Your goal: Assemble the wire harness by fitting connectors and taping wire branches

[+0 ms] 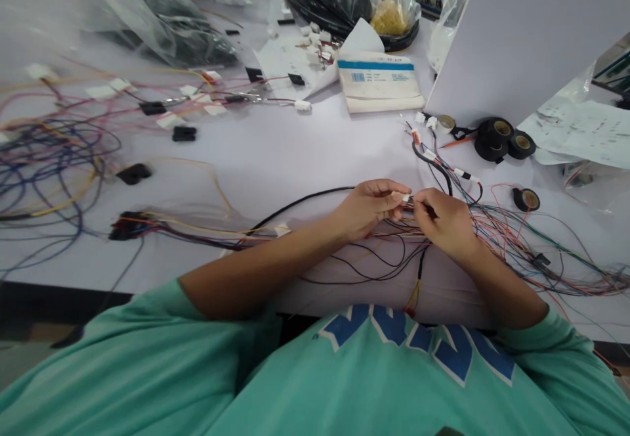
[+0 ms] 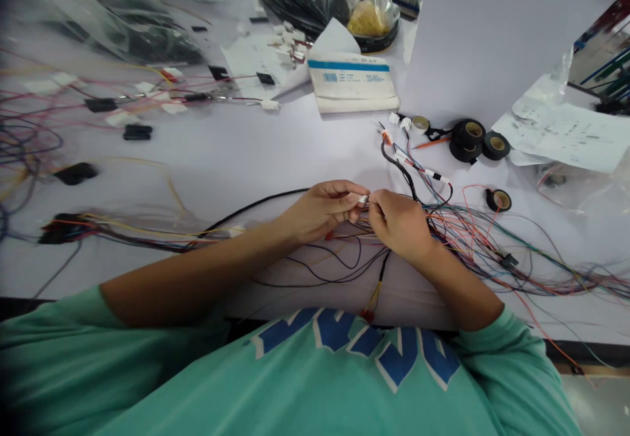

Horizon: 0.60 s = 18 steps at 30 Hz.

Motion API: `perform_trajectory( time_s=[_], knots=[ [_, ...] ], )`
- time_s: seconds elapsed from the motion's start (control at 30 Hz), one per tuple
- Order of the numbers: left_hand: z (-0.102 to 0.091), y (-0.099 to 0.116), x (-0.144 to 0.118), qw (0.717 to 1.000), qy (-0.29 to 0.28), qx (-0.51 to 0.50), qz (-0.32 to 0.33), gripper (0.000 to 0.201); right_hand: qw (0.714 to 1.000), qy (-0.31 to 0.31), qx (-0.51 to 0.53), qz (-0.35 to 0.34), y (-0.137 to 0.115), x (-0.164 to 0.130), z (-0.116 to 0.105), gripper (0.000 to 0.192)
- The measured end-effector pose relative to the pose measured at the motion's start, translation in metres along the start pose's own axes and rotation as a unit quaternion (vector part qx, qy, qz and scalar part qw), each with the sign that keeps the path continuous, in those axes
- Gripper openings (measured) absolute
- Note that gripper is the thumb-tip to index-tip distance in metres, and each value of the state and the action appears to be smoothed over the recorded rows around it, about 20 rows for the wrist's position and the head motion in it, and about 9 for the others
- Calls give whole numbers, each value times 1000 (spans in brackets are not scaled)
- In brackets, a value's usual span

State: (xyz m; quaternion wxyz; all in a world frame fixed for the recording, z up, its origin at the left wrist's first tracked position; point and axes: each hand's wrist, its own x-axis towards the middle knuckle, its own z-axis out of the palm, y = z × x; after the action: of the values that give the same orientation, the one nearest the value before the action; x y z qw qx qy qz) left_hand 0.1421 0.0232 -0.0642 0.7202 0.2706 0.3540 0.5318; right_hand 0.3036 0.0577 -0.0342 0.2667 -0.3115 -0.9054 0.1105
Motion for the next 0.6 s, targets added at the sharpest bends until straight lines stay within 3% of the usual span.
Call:
perform_trajectory(
  time_s=[0.4, 0.6],
  knots=[
    [3, -3, -4, 995, 17, 83, 47, 26, 993, 9, -114, -35, 2, -8, 17, 26],
    [1, 0, -3, 996, 21, 84, 33, 25, 999, 11, 35, 14, 2, -3, 10, 18]
  ],
)
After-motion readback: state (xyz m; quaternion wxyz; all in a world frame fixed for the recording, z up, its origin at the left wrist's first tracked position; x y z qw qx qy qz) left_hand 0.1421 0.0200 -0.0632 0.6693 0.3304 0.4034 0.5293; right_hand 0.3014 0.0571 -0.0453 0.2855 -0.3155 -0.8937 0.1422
